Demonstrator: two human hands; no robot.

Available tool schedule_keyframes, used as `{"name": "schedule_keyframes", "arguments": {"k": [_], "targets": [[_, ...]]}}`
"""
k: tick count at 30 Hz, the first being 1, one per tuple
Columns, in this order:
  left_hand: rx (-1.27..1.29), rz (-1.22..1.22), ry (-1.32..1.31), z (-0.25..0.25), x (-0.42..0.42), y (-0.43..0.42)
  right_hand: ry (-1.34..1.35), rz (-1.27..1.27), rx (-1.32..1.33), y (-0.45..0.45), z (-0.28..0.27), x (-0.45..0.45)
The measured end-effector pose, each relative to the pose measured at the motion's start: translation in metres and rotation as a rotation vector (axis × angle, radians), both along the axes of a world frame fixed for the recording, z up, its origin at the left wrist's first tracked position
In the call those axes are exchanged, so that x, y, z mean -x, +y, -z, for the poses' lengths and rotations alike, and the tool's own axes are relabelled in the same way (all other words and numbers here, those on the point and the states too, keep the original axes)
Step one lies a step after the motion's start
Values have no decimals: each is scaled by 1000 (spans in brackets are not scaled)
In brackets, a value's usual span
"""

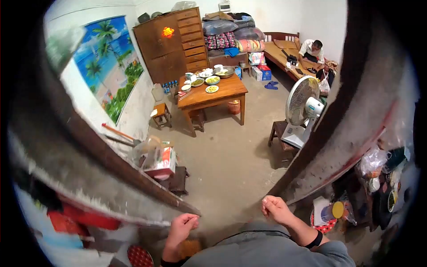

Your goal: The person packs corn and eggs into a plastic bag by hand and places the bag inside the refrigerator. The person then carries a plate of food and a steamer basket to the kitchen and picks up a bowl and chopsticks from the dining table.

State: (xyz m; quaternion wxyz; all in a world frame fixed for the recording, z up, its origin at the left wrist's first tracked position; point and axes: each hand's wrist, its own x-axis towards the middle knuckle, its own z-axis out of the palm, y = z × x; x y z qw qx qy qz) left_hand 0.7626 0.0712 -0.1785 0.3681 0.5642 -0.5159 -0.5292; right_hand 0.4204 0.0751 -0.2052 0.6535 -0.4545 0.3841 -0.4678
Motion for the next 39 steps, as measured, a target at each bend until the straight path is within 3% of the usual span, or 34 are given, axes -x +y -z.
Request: {"name": "schedule_keyframes", "arguments": {"k": [2,6,8,9,10,12,16,22,24,26,30,31,33,36,37,39], "targets": [[21,79,-223,0,6,-58,65,57,20,-52,4,5],[-6,-11,-286,20,4,-167,77,32,-22,-179,35,19],[-60,-128,-201,27,7,-220,18,34,2,-260,33,20],[72,-77,-298,28,7,-243,-13,24,10,-295,25,18],[0,-134,-268,10,22,-264,-47,15,-3,-322,21,14],[-67,-104,-53,-6,32,-305,-42,-54,-38,-382,9,14],[-49,-238,-122,-9,21,-390,-54,-89,-19,-486,8,6],[-54,-105,-166,15,-3,-570,-5,-57,-76,-622,37,2],[-98,-41,-352,31,-8,-640,42,-27,-110,-666,29,9],[-90,-59,-200,39,-6,-697,50,-46,-140,-701,-4,16],[-150,-124,103,29,8,-814,628,340,1078,-773,-100,38],[-213,-160,206,31,6,-840,761,286,1282,-782,-136,52],[-256,-184,267,42,6,-897,888,174,1418,-798,-168,80],[-366,-236,400,72,5,-968,-406,543,2103,-881,-178,69],[-322,-329,402,73,10,-990,-322,443,1846,-880,-171,84],[-275,-439,381,83,10,-1034,-266,346,1578,-906,-164,105]]}}
